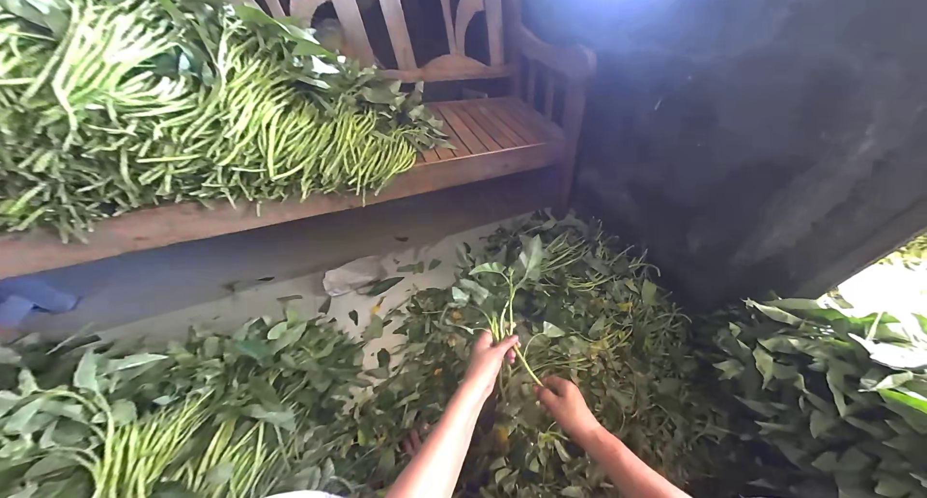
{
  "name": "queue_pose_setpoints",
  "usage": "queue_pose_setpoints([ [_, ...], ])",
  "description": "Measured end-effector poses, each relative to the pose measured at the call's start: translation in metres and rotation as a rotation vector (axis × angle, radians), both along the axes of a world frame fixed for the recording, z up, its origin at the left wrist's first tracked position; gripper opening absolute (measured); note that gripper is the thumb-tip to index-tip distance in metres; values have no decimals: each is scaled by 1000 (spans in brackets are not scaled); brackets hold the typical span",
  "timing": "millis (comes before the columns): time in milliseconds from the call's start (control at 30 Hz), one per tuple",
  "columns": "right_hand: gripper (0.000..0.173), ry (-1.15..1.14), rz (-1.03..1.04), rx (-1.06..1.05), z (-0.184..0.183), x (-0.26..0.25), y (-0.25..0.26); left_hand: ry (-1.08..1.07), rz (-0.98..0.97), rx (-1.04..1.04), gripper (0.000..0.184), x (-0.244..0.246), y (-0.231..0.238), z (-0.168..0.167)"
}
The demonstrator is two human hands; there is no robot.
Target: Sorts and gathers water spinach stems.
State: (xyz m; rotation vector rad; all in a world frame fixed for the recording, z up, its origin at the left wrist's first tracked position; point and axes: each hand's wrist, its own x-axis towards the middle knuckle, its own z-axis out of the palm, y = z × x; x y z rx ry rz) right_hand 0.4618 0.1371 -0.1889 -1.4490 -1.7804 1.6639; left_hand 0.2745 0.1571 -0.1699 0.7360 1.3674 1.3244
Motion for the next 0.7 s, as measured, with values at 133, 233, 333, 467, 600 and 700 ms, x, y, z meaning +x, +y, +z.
queue_pose_setpoints([
  [133, 30, 47, -15, -142, -4, -8, -10, -36, 218, -88, 29, -22, 2, -17],
  [233, 30, -166, 229, -99, -2, 1, -3, -61, 373, -147, 29, -60, 4, -28],
  [333, 40, -546, 321, -43, 2, 28, 33, -204, 456, -255, 25, -80, 5, -30],
  [467, 40, -855, -34, 240, -16, 82, 97, -435, 483, -390, 21, -74, 2, -30],
  [600, 44, -869, 279, 590, -46, 92, 119, -498, 517, -376, 21, -72, 9, -26],
  [700, 68, -848, 510, 668, -65, 72, 112, -515, 502, -370, 20, -74, 13, -18],
])
